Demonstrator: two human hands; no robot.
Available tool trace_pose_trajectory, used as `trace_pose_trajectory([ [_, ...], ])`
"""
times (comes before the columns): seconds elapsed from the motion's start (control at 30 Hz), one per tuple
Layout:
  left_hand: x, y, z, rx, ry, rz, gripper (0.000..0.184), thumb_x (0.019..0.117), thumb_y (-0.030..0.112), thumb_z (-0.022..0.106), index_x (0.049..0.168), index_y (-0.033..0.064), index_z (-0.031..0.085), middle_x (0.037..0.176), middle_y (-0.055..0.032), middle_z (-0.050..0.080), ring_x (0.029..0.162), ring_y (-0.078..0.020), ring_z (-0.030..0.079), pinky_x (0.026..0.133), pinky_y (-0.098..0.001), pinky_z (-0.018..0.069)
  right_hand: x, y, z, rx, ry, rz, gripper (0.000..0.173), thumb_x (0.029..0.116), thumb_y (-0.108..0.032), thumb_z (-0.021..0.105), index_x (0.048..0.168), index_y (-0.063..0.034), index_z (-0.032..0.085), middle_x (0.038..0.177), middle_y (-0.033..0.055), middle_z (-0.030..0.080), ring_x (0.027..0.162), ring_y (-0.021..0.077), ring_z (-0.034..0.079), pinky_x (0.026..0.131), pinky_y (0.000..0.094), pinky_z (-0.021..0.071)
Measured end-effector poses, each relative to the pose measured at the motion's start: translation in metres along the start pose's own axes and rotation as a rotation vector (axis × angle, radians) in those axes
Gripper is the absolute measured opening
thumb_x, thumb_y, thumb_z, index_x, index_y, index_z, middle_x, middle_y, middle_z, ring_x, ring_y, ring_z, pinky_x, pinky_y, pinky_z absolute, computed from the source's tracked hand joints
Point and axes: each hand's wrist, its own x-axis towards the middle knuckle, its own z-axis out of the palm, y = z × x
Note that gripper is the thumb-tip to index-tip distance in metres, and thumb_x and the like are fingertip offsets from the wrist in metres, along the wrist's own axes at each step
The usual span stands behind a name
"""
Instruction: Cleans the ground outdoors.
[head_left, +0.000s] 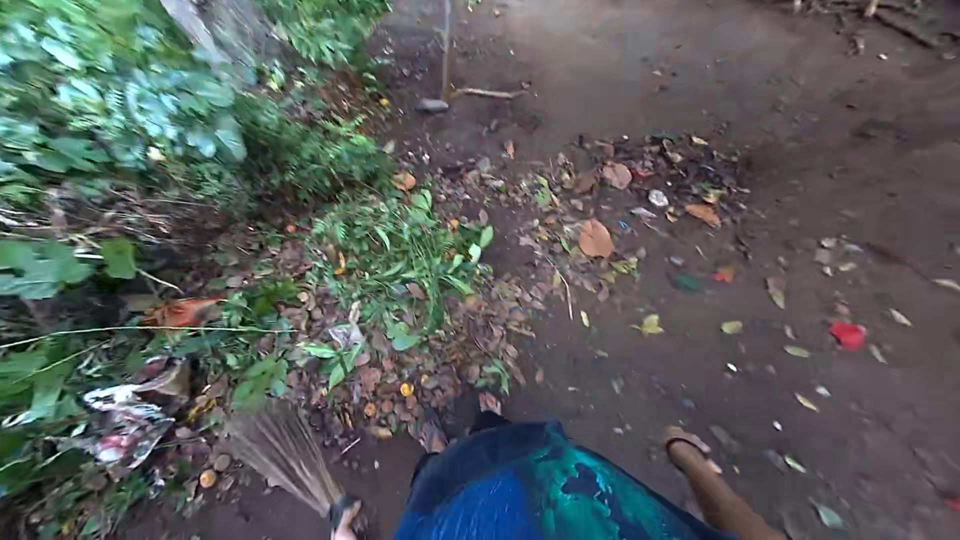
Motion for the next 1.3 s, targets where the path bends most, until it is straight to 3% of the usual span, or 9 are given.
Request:
trace_pose_trajectory([
  [0.13, 0.055, -0.006, 0.032, 0.09, -0.152, 0.092, 0.034, 0.0923, 0.011, 0.061, 0.122, -0.0048, 0.057, 0.084, -0.0105, 0.063, 0.065, -0.0154, 0.061, 0.06, -0.0353, 0.0539, -0.012, 0.069, 0.005, 0.605, 0.131, 0.086, 0.058, 0.1009, -0.026, 0.066, 0.14, 0.0137, 0.05, 0.148, 0.035, 0.046, 0.145, 0.0439, 0.04, 0.12, 0.056, 0.0288],
  [0.27, 0.019, 0.029, 0.102, 0.348, -0.373, 0.127, 0.044, 0.0915, 0.004, 0.062, 0.133, -0.007, 0.052, 0.102, -0.0186, 0.064, 0.08, -0.0192, 0.061, 0.072, -0.0392, 0.0529, -0.04, 0.004, 0.015, 0.995, 0.122, -0.072, 0.05, 0.1055, -0.025, 0.059, 0.144, 0.0056, 0.049, 0.143, 0.0299, 0.053, 0.133, 0.0413, 0.053, 0.109, 0.0561, 0.0427],
  [0.4, -0.05, 0.012, 0.179, 0.487, -0.638, 0.12, 0.051, 0.0856, 0.001, 0.067, 0.133, -0.0082, 0.05, 0.103, -0.0187, 0.066, 0.083, -0.0201, 0.066, 0.075, -0.0389, 0.0569, -0.062, -0.099, 0.012, 1.161, -0.294, -0.269, 0.053, 0.1116, -0.03, 0.042, 0.153, 0.0031, 0.036, 0.147, 0.0282, 0.051, 0.13, 0.0375, 0.056, 0.107, 0.0478, 0.0468],
  [0.53, -0.131, -0.061, 0.264, 0.536, -0.947, 0.104, 0.073, 0.0801, 0.001, 0.074, 0.144, -0.0104, 0.042, 0.127, -0.0272, 0.062, 0.114, -0.0294, 0.064, 0.101, -0.0438, 0.0522, -0.025, -0.157, -0.005, 1.168, -0.674, -0.312, 0.058, 0.1122, -0.041, 0.033, 0.155, -0.0014, 0.031, 0.138, 0.0244, 0.058, 0.116, 0.033, 0.063, 0.094, 0.0471, 0.0525],
  [0.73, -0.148, -0.155, 0.423, 0.675, -1.252, -0.555, 0.035, 0.0921, -0.001, 0.066, 0.125, -0.0014, 0.054, 0.103, -0.0098, 0.066, 0.09, -0.0146, 0.063, 0.084, -0.0342, 0.0535, 0.107, -0.135, -0.038, 1.17, -0.42, -0.051, 0.036, 0.097, -0.007, 0.065, 0.127, 0.0081, 0.053, 0.095, 0.0193, 0.065, 0.076, 0.0246, 0.065, 0.071, 0.0413, 0.0567],
  [0.87, -0.13, -0.246, 0.517, 0.481, -1.029, -0.81, 0.009, 0.0913, 0.0, 0.052, 0.089, 0.0081, 0.056, 0.07, -0.0033, 0.061, 0.06, -0.0132, 0.059, 0.058, -0.0313, 0.0528, 0.236, -0.141, -0.014, 1.076, -0.17, 0.029, 0.071, 0.0878, -0.005, 0.077, 0.147, 0.0073, 0.039, 0.13, 0.0293, 0.059, 0.113, 0.037, 0.062, 0.097, 0.0531, 0.0509],
  [1.0, -0.04, -0.305, 0.564, 0.467, -0.862, -0.694, 0.029, 0.0976, 0.015, 0.062, 0.121, -0.0022, 0.062, 0.105, -0.0165, 0.067, 0.092, -0.0239, 0.062, 0.083, -0.0447, 0.0529, 0.324, -0.216, 0.035, 0.738, -0.346, -0.026, 0.065, 0.0918, -0.014, 0.075, 0.142, 0.0132, 0.045, 0.138, 0.03, 0.056, 0.129, 0.0365, 0.055, 0.11, 0.0502, 0.0422],
  [1.2, 0.109, -0.213, 0.464, 0.029, -0.371, -0.306, 0.026, 0.105, 0.02, 0.048, 0.119, 0.0013, 0.058, 0.089, -0.0098, 0.068, 0.073, -0.0161, 0.066, 0.065, -0.0353, 0.0583, 0.214, -0.437, 0.131, 0.233, -0.737, -0.475, 0.09, 0.0866, -0.024, 0.08, 0.154, 0.0076, 0.029, 0.142, 0.0296, 0.053, 0.133, 0.0388, 0.053, 0.112, 0.0528, 0.0422],
  [1.3, 0.106, -0.184, 0.442, -0.102, -0.324, -0.218, 0.021, 0.1027, 0.015, 0.042, 0.109, 0.0025, 0.057, 0.072, -0.0076, 0.068, 0.055, -0.0144, 0.066, 0.049, -0.03, 0.0575, 0.171, -0.452, 0.122, 0.214, -0.776, -0.545, 0.105, 0.0818, -0.021, 0.082, 0.159, 0.0029, 0.017, 0.145, 0.0285, 0.051, 0.135, 0.0385, 0.052, 0.112, 0.0533, 0.0418],
])
